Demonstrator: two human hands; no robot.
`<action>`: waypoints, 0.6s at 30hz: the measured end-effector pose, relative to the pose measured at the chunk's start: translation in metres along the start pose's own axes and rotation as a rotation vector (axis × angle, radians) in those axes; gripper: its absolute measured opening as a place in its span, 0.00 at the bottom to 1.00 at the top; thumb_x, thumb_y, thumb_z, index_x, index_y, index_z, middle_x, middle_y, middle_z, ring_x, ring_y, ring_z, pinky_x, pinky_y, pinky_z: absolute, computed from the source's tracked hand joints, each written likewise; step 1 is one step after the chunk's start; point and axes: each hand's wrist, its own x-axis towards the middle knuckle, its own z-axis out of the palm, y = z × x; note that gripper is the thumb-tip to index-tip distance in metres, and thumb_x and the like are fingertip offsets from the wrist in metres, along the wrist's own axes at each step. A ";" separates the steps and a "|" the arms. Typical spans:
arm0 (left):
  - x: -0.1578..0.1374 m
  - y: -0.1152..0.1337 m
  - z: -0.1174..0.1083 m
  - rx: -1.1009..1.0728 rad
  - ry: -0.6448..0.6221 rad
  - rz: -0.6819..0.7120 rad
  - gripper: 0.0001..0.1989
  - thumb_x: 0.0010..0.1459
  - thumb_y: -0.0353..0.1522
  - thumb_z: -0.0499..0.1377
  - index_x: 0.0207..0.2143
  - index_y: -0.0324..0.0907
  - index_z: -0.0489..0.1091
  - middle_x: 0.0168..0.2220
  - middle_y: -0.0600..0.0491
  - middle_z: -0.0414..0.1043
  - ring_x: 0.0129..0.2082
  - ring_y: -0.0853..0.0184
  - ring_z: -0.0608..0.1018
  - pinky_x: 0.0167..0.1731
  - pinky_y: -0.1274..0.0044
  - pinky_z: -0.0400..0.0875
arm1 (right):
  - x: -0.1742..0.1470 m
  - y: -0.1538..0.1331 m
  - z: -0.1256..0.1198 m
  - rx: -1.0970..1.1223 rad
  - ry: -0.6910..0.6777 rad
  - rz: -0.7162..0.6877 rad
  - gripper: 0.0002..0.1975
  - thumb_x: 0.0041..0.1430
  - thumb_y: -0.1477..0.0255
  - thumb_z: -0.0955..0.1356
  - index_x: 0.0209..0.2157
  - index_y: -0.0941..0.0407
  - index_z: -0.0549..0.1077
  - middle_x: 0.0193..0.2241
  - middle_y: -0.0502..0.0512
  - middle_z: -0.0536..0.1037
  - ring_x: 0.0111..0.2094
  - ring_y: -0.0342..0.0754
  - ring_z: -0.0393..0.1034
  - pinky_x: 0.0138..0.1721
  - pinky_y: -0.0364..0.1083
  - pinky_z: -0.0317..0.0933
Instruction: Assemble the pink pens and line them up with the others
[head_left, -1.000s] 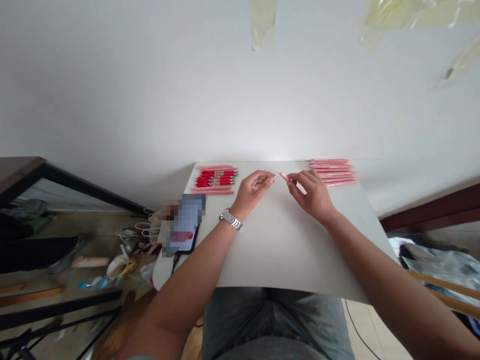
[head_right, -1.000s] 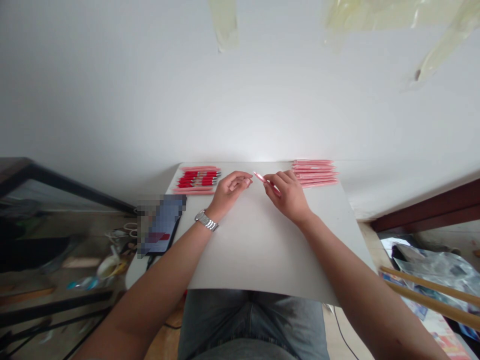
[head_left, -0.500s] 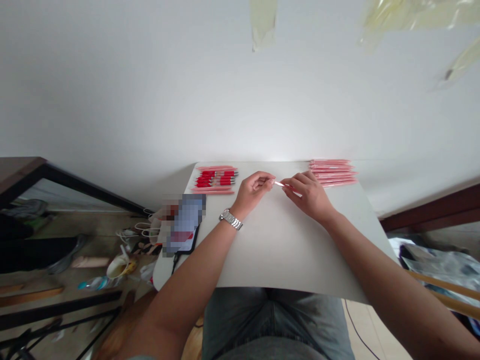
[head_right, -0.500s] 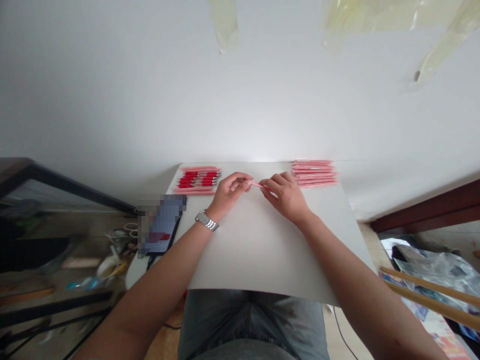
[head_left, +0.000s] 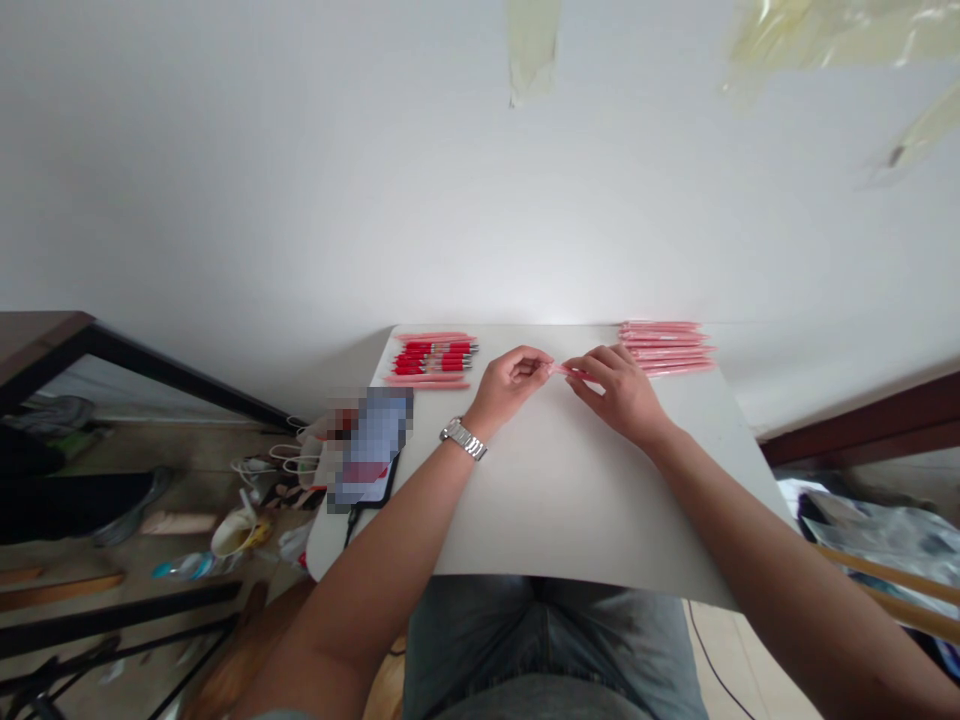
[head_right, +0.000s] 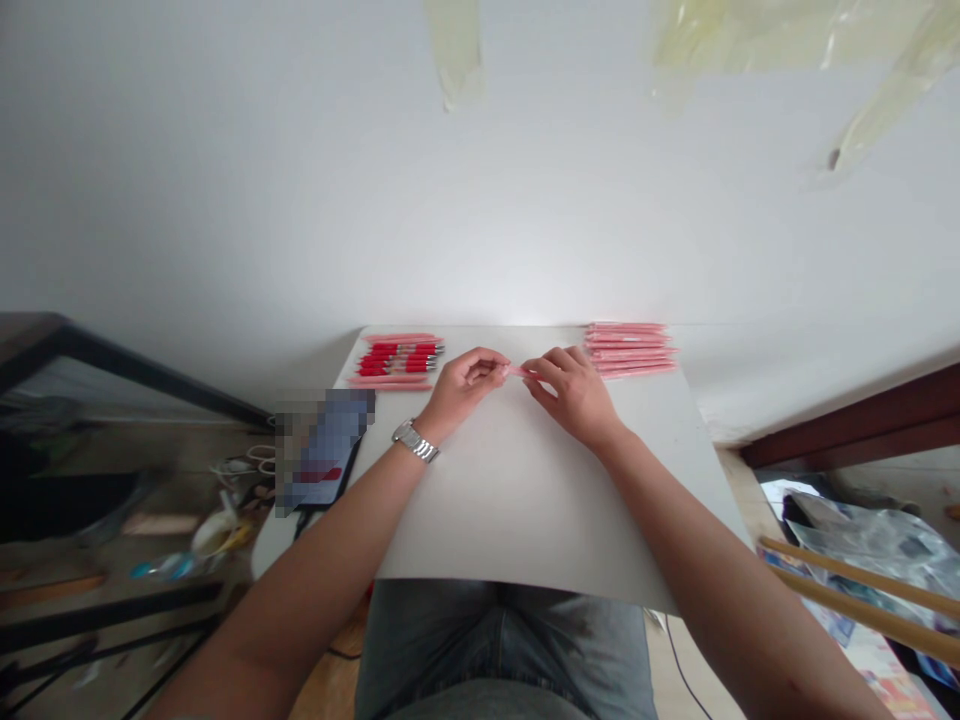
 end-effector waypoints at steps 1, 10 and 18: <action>0.000 -0.001 0.000 0.006 -0.001 0.002 0.15 0.60 0.41 0.68 0.42 0.40 0.77 0.41 0.48 0.79 0.42 0.66 0.80 0.45 0.74 0.77 | 0.000 0.000 0.000 0.006 0.002 0.008 0.11 0.71 0.66 0.66 0.50 0.51 0.77 0.39 0.57 0.78 0.40 0.55 0.67 0.44 0.53 0.63; 0.001 -0.004 0.000 0.029 0.007 -0.001 0.15 0.60 0.41 0.67 0.42 0.40 0.77 0.41 0.47 0.79 0.43 0.65 0.81 0.45 0.73 0.77 | 0.000 0.000 -0.001 0.038 0.033 0.013 0.09 0.70 0.66 0.67 0.48 0.51 0.76 0.41 0.58 0.79 0.42 0.56 0.69 0.45 0.54 0.65; 0.000 -0.007 0.001 0.039 0.001 -0.001 0.15 0.60 0.41 0.68 0.42 0.39 0.77 0.42 0.47 0.79 0.43 0.64 0.81 0.46 0.72 0.78 | 0.000 0.001 0.000 0.028 0.044 -0.012 0.08 0.71 0.68 0.66 0.47 0.51 0.77 0.42 0.57 0.81 0.44 0.56 0.69 0.47 0.55 0.64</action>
